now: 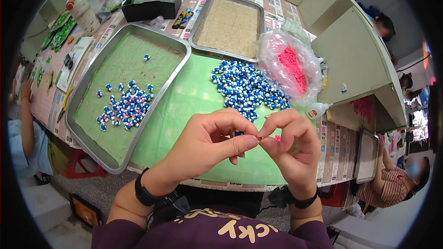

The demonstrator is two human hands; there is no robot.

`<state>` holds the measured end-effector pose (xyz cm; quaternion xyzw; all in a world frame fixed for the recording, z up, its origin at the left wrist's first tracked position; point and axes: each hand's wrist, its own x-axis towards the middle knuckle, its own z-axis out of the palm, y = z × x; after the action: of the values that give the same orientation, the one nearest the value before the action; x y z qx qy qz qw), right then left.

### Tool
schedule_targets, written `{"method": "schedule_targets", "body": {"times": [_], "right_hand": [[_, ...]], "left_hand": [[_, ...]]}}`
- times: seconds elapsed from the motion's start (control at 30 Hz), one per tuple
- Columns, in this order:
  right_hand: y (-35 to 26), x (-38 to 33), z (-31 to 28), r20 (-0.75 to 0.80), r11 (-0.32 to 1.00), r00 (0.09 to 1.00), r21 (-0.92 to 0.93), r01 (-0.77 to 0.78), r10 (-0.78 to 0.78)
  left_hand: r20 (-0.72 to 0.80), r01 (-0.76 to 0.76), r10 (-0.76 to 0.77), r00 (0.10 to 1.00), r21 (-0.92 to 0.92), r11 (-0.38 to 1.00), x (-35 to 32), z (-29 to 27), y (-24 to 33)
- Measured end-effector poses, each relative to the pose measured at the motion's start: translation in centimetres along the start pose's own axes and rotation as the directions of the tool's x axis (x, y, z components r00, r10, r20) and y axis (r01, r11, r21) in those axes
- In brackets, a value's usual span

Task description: The person repeatedly picks up small blue and white wrapped candies and pink beads from a table. They insert the pink beads into the blue candies by hand and place the assembled items into a metal tray. The process is repetitive and involves handling small objects with precision.

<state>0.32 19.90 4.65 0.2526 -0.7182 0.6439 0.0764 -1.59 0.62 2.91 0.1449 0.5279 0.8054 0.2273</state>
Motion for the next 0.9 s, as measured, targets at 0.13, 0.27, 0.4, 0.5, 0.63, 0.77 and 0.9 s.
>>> {"method": "schedule_targets", "body": {"times": [0.13, 0.27, 0.4, 0.5, 0.63, 0.77, 0.9], "right_hand": [[-0.4, -0.2, 0.2, -0.059, 0.993, 0.992, 0.032, -0.114, 0.116], [-0.4, -0.4, 0.3, -0.080, 0.983, 0.980, 0.006, -0.181, 0.181], [-0.7, -0.4, 0.8, -0.119, 0.952, 0.951, 0.147, -0.269, 0.287], [-0.6, -0.3, 1.0, -0.118, 0.939, 0.942, 0.185, -0.290, 0.314], [0.5, 0.2, 0.1, -0.019, 0.953, 0.961, -0.118, -0.278, 0.277], [2.5, 0.5, -0.6, 0.237, 0.823, 0.946, -0.566, -0.051, 0.222], [3.1, 0.4, -0.1, 0.305, 0.756, 0.916, -0.654, 0.003, 0.260]], "left_hand": [[-0.046, -0.260, 0.301, 0.952, 0.392, 0.882, -0.1, 0.5, -0.4], [0.009, -0.389, 0.488, 0.873, 0.616, 0.685, 0.1, 0.5, -0.8], [0.006, -0.415, 0.547, 0.837, 0.658, 0.628, 0.2, 0.6, -1.1], [0.002, -0.393, 0.526, 0.850, 0.668, 0.632, 0.0, 0.6, -1.1], [-0.107, -0.272, 0.430, 0.897, 0.633, 0.725, -0.3, -0.6, -1.1], [-0.213, -0.178, 0.324, 0.922, 0.509, 0.842, -1.3, -3.0, -0.8], [-0.352, -0.102, 0.261, 0.899, 0.412, 0.905, -1.7, -3.3, -0.3]]}}
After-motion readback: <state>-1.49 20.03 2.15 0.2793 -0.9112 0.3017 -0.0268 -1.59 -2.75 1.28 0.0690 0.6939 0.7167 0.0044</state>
